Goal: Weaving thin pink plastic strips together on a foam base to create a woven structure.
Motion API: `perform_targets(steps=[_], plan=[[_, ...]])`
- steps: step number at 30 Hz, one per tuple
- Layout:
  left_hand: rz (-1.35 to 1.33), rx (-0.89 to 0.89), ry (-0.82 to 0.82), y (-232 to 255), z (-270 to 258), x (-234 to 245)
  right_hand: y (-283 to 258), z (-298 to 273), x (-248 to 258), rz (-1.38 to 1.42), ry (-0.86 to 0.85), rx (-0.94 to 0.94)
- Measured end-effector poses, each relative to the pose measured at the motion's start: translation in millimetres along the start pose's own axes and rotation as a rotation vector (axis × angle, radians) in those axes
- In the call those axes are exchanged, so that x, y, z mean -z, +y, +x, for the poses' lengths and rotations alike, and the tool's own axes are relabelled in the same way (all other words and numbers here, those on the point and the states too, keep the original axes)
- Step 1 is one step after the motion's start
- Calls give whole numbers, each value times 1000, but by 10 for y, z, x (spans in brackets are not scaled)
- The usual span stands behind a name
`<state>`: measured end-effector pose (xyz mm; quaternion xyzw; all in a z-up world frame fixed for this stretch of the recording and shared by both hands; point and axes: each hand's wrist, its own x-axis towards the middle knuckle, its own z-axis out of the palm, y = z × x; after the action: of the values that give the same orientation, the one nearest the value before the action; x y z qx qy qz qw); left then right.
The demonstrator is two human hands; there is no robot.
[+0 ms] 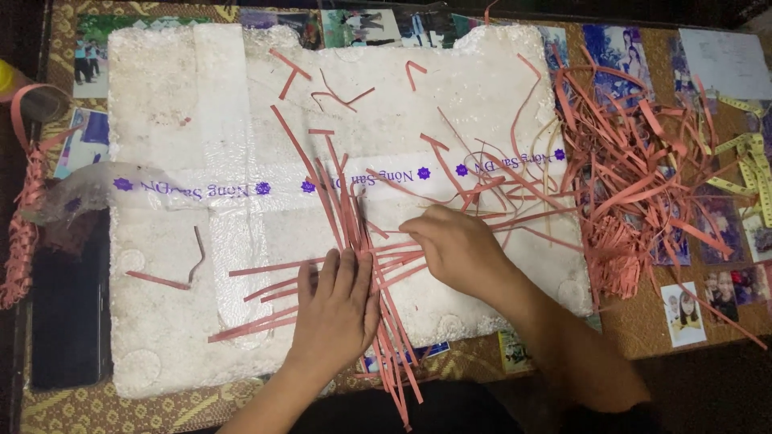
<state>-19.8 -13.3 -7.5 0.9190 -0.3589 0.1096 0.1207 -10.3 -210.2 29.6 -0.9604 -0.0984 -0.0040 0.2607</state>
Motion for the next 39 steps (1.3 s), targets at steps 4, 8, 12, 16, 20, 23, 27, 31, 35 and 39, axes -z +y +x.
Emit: perform_targets(steps=[4,8,12,16,20,23,27,31,35,39], plan=[[9,-8,41,2,14,20,30,185,-85,-58,-123,-75],[10,-12,41,-6,11,2,-27,307,-19,23,-215,-220],[2,-19,29,-6,0,-6,0,398,-51,91,-283,-317],[-13,-12,21,-7,-6,-13,-26,478,-9,111,-352,-373],[-25,-18,40,-12,6,-1,-55,447,73,102,-366,-388],[-9,-18,31,-11,5,4,-47,412,58,92,-382,-409],[-19,-15,23,-6,-1,-6,-19,435,-25,81,-311,-331],[-22,-12,29,-4,2,5,-82,505,-30,133,-325,-325],[-25,-17,28,-9,-3,-5,-76,539,-60,125,-354,-335],[-15,-18,16,-8,-4,-15,-60,573,-77,139,-394,-346]])
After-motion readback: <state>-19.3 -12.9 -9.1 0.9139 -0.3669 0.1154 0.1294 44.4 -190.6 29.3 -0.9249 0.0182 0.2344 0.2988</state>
